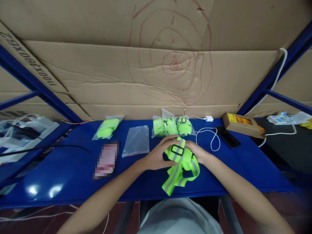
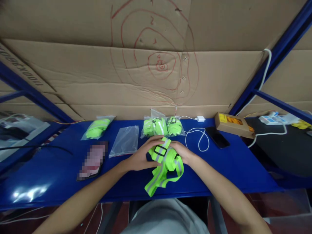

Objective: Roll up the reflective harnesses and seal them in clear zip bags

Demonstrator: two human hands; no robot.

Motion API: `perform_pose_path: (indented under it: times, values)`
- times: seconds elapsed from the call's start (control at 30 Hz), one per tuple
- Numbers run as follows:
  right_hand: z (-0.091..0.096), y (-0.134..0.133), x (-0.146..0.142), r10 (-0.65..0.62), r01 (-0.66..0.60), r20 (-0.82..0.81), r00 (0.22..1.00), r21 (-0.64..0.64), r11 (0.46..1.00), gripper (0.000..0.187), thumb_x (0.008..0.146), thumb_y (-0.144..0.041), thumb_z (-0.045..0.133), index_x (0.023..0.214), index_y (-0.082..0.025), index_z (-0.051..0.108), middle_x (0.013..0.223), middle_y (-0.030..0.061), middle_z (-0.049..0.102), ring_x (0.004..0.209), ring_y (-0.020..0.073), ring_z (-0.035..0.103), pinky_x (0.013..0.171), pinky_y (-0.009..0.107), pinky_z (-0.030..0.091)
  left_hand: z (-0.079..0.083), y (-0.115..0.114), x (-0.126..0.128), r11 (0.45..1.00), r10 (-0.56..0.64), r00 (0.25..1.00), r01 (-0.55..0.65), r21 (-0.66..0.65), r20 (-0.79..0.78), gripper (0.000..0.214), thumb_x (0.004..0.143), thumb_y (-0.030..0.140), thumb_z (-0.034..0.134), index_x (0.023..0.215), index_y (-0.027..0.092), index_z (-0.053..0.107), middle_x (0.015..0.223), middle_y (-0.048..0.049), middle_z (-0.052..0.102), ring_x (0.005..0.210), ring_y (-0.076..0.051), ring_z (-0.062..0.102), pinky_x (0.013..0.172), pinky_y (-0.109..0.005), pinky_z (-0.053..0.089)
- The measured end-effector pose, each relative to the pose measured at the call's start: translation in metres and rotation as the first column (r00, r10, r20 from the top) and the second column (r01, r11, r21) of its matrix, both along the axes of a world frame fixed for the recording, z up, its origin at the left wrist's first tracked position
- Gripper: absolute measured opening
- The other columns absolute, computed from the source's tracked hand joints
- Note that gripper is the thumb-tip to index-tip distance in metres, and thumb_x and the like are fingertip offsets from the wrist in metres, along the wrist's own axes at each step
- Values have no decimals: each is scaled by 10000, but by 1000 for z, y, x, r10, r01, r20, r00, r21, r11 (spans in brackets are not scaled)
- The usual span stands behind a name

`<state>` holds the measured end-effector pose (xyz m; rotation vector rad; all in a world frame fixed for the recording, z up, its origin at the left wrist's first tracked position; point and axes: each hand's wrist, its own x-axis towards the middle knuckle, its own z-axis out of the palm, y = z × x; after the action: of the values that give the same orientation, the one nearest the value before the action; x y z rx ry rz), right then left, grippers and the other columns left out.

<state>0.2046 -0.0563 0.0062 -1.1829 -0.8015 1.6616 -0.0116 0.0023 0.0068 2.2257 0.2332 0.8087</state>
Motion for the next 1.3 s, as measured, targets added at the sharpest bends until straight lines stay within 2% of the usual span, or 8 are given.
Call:
perform_pose_path:
  times: [0.23,0.4,0.53,0.63,0.8,1.07,1.2,1.3]
  values:
    - [-7,1,-1,38,-43,141,989,38,998,433,876,-566,686,1039,-172,759,971,108,814,886,273,784,851,431,640,4,6,0,984,75,997,-79,-162,-31,565,748,416,924,1252,257,724,1458,-131,609,1377,-345,566,1195,-494,444]
    - [3,3,16,-179,71,332,926,312,947,550,962,-668,577,1299,-246,681,1406,82,685,1387,276,583,1235,478,399,0,10,7,688,397,917,-318,-652,-29,480,762,476,881,1104,185,715,939,-41,751,795,-203,687,698,-300,559]
    - [9,-6,16,-436,-188,642,631,671,717,733,916,-596,715,1534,-271,492,1626,131,461,1545,341,375,1303,558,244,-5,9,12,434,392,913,-294,-852,-115,494,732,486,894,1059,165,710,768,2,700,542,-113,562,438,-219,365]
    - [7,-14,6,-465,-576,806,366,588,568,752,959,-510,699,1612,-302,388,1639,156,432,1527,377,403,1235,606,351,-7,9,13,352,354,926,-258,-900,-127,523,727,497,892,1091,169,710,747,8,680,523,-102,558,410,-212,349]
    - [2,-15,4,-392,-675,865,314,494,548,859,964,-408,718,1677,-320,248,1708,151,312,1576,364,341,1214,570,422,-3,14,11,277,318,942,-206,-939,-112,481,724,459,899,1076,206,690,724,39,645,527,-89,561,440,-201,398]
    - [2,-8,13,-403,-489,746,531,658,573,426,998,-411,655,1411,-307,641,1400,90,686,1317,290,644,1140,476,503,-7,14,9,349,164,968,-239,-906,-192,691,830,859,569,841,175,671,577,-4,586,432,-125,515,407,-238,378]
    - [-2,-7,10,-412,-168,613,674,670,723,329,958,-436,679,1254,-293,702,1228,67,757,1142,286,716,1058,444,540,-12,13,9,514,226,944,-324,-795,-239,760,891,880,422,871,175,706,680,-70,666,630,-212,653,549,-300,506]
    - [-7,-3,11,-444,-41,558,701,653,756,380,934,-480,702,1251,-274,671,1175,70,757,1048,277,728,993,429,563,-13,10,5,695,425,898,-406,-593,-117,592,931,744,561,1123,204,711,1180,-125,701,1165,-285,642,994,-398,539]
